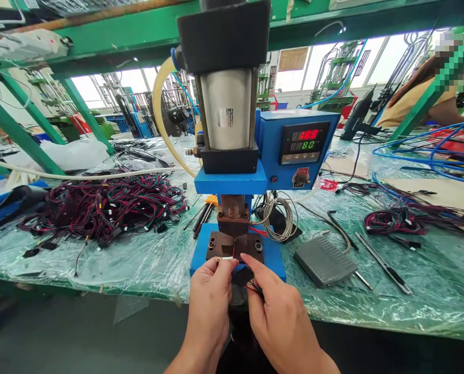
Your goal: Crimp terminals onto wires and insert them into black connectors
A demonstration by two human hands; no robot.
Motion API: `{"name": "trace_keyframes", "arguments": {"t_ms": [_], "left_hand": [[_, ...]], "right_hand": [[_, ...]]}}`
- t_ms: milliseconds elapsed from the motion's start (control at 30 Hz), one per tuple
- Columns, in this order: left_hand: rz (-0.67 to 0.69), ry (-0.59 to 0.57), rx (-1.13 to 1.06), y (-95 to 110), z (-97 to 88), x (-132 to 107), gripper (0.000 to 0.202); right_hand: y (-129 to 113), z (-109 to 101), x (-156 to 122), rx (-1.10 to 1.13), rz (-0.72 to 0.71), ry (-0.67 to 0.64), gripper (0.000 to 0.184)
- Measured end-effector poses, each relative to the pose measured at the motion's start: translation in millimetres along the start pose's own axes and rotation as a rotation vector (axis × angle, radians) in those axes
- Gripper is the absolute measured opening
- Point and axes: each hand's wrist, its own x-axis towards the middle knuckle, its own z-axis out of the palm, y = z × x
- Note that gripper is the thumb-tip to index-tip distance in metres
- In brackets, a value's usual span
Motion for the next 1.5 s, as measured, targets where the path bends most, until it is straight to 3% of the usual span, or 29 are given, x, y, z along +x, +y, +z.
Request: {"name": "trace_keyframes", "arguments": {"t_ms": [367,533,1167,1333,1433,1500], "left_hand": [[-0.022,-0.034,-0.058,-1,1.0,8,0.041],[-0.021,-0.049,-0.072,-3,-0.4,11,0.049],[0.012,-0.088,-0.076,-7,-6.0,13,0.044],[0.005,-0.077,-0.064,-6,-3.4,11,0.039],[-0.004,-0.066,-0.042,-4,-1.6,11,0.036],[-0.004,-0.056,-0.029,-2,-0.8,11,0.038]], "right_hand": [[0,6,19,-0.186,0.022,-0.181,0.060],[-2,6,25,-0.254,0.057,-0.211,0.061],[-14,5,28,-0.329,0.145,-0.278,0.064],[-4,8,15,-0.263,0.042,-0.141,0.061],[6,3,0,-0.162,-0.064,0.077,0.049],[15,-6,-11,-0.140,-0.046,0.230,0.041]]}}
